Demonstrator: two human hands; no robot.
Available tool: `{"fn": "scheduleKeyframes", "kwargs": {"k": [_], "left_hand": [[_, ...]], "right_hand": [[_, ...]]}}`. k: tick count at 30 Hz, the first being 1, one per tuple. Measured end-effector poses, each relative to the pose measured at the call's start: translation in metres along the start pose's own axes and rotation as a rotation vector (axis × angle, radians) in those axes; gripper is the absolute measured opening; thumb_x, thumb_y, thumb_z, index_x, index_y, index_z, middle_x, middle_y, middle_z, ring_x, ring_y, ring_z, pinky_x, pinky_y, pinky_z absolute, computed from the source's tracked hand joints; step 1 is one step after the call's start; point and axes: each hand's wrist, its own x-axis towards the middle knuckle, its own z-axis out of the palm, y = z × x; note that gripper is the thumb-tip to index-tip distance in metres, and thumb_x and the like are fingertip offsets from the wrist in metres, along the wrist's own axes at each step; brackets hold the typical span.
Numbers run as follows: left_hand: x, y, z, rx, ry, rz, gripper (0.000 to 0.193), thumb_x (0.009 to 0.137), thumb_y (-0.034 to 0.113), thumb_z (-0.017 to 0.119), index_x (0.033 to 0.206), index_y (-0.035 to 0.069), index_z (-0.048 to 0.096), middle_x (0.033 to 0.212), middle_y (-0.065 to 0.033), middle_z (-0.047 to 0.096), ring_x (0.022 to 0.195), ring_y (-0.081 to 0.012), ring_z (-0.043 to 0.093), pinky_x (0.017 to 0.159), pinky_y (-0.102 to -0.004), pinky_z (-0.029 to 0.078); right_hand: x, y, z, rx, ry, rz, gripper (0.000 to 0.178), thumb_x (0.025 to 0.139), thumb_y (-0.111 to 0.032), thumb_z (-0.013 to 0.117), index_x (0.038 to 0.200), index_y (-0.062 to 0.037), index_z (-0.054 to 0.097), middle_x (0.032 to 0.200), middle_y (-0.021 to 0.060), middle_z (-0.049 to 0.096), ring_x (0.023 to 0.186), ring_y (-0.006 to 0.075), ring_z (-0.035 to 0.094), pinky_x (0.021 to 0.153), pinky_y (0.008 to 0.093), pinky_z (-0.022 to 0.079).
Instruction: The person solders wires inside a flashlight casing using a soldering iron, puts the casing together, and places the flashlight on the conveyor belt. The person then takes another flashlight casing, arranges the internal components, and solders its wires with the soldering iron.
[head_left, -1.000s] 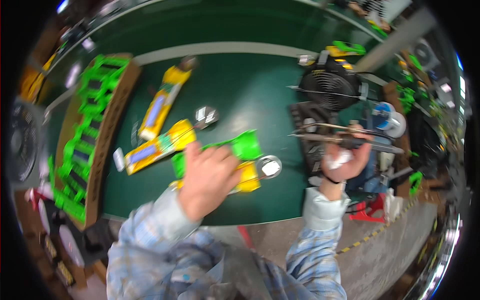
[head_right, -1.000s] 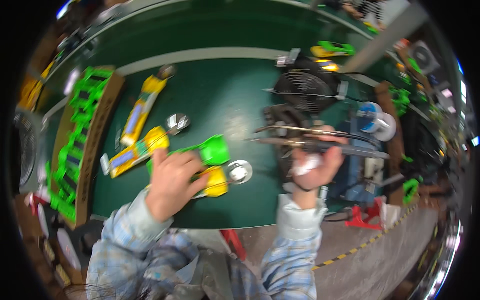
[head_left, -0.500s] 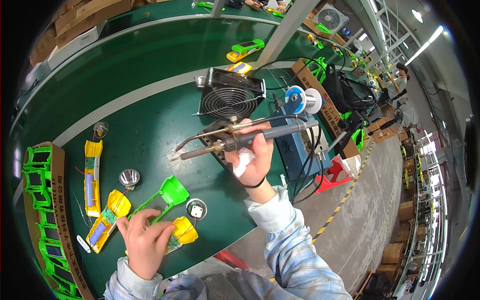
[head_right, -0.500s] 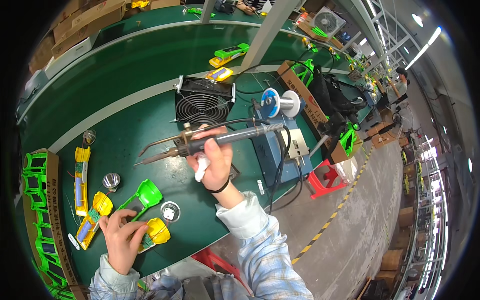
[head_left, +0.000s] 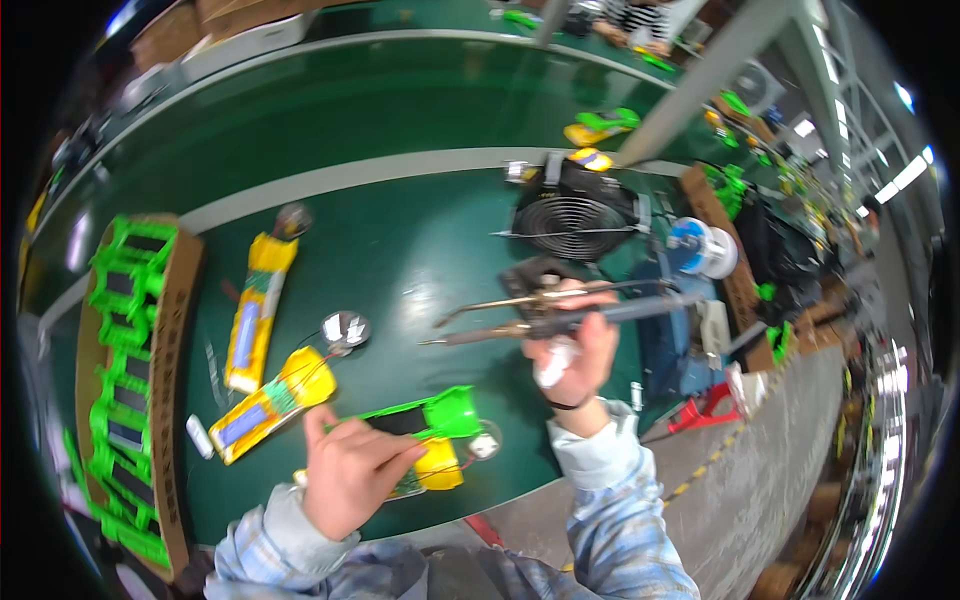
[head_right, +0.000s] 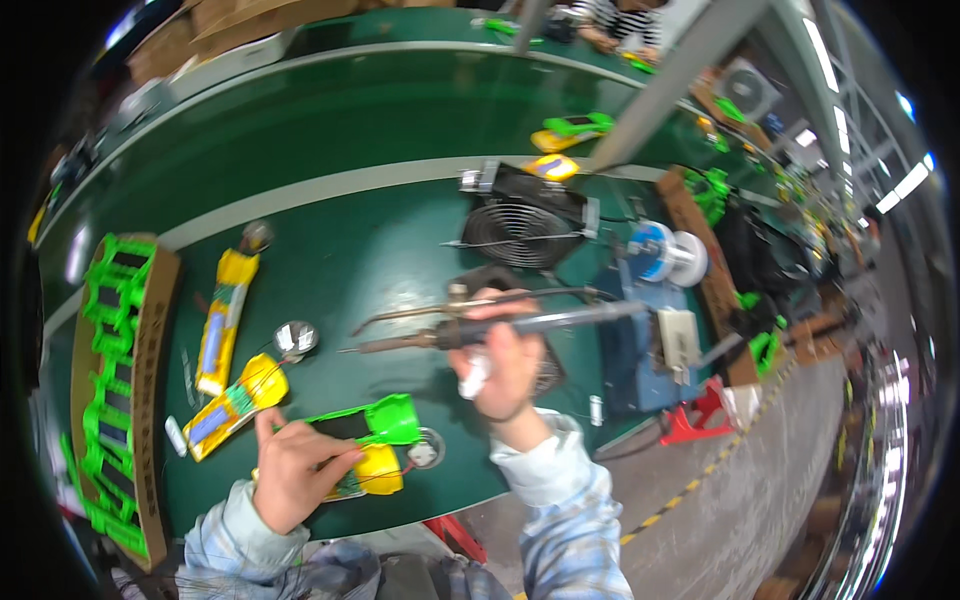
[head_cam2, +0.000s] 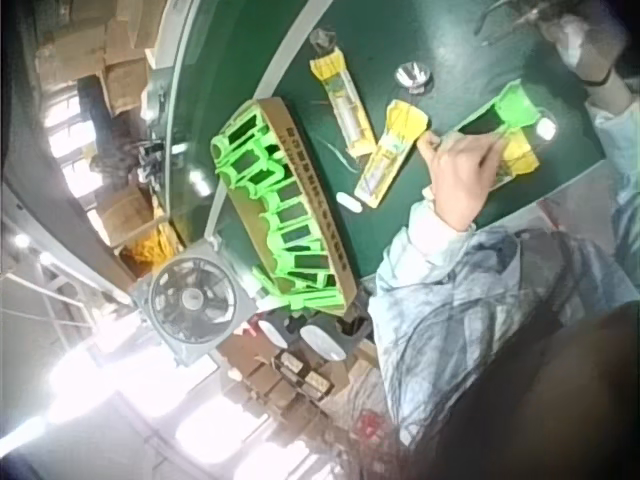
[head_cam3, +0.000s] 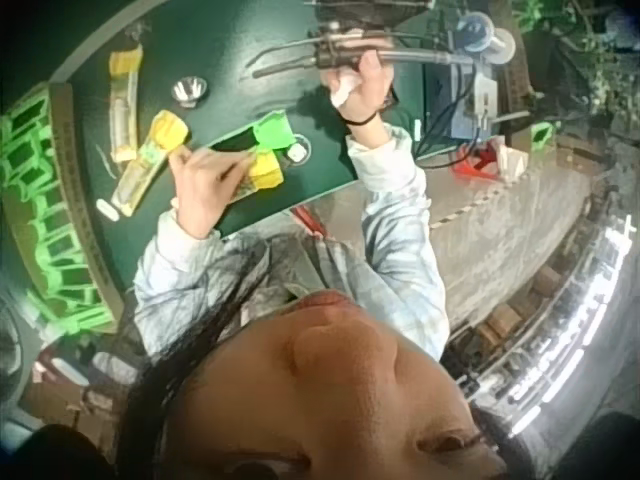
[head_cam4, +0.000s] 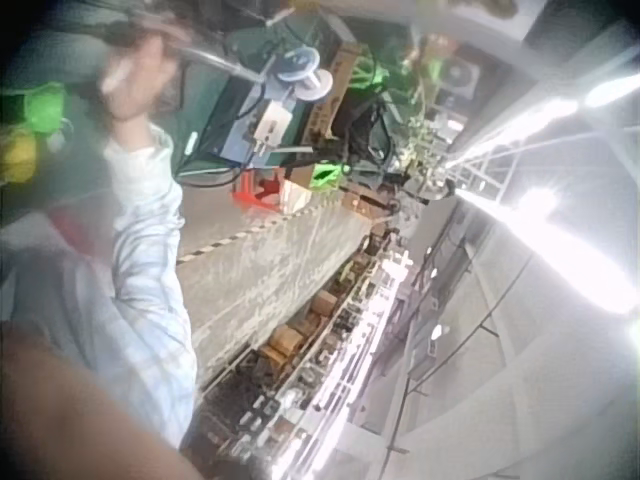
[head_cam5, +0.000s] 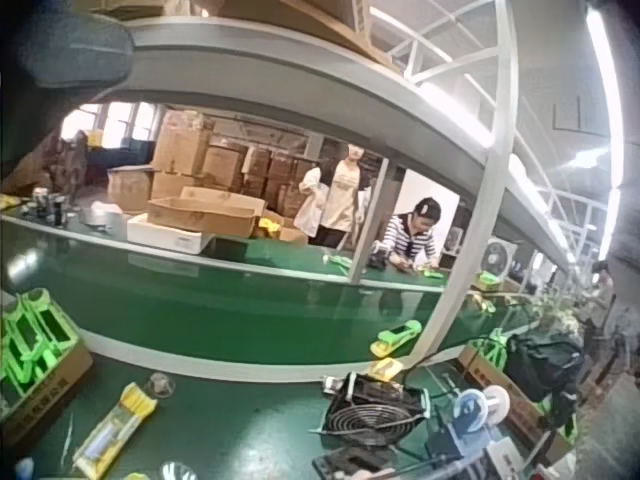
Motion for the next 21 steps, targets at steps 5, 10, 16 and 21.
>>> {"fn": "scheduleKeyframes", "kwargs": {"k": [5,10,16,21], "left_hand": [[0.001,-0.011,-0.001,-0.106,-0.060,-0.104,0.004,0.068,0.018,0.064,0.067,0.015,0.065,0.057,0.0039,0.058,0.049,-0.0106,0.047,0.069,-0.0302,0.026],[0.003,-0.014,0.003,-0.184,0.021,-0.138,0.007,0.061,0.015,0.071,0.064,0.013,0.065,0.051,0.0040,0.055,0.049,-0.0083,0.049,0.069,-0.0268,0.026],[0.001,-0.023,0.008,-0.159,0.016,-0.072,0.010,0.061,0.011,0.070,0.068,0.012,0.064,0.056,0.0048,0.054,0.052,-0.0081,0.048,0.068,-0.0276,0.026],[-0.001,-0.022,0.009,-0.153,-0.017,-0.081,0.015,0.057,0.004,0.067,0.069,0.012,0.064,0.058,0.0054,0.055,0.053,-0.0090,0.046,0.068,-0.0270,0.026]], "right_hand": [[0.004,0.004,-0.009,-0.022,-0.133,0.050,0.028,0.085,-0.028,0.044,0.088,-0.0002,0.042,0.086,0.0105,0.040,0.054,0.0136,0.044,0.034,0.0179,0.037],[0.001,-0.001,-0.008,-0.158,0.002,0.034,0.034,0.086,-0.035,0.040,0.089,-0.0004,0.040,0.089,0.0116,0.038,0.052,0.0163,0.045,0.037,0.0199,0.039],[0.003,0.006,-0.021,-0.153,-0.084,0.056,0.036,0.089,-0.033,0.030,0.098,0.0018,0.039,0.098,0.0179,0.040,0.052,0.0149,0.045,0.034,0.0179,0.034],[-0.003,0.002,-0.023,-0.122,-0.103,0.102,0.034,0.090,-0.033,0.025,0.103,-0.0041,0.038,0.090,0.0177,0.052,0.040,0.0114,0.041,0.040,0.0209,0.029]]}}
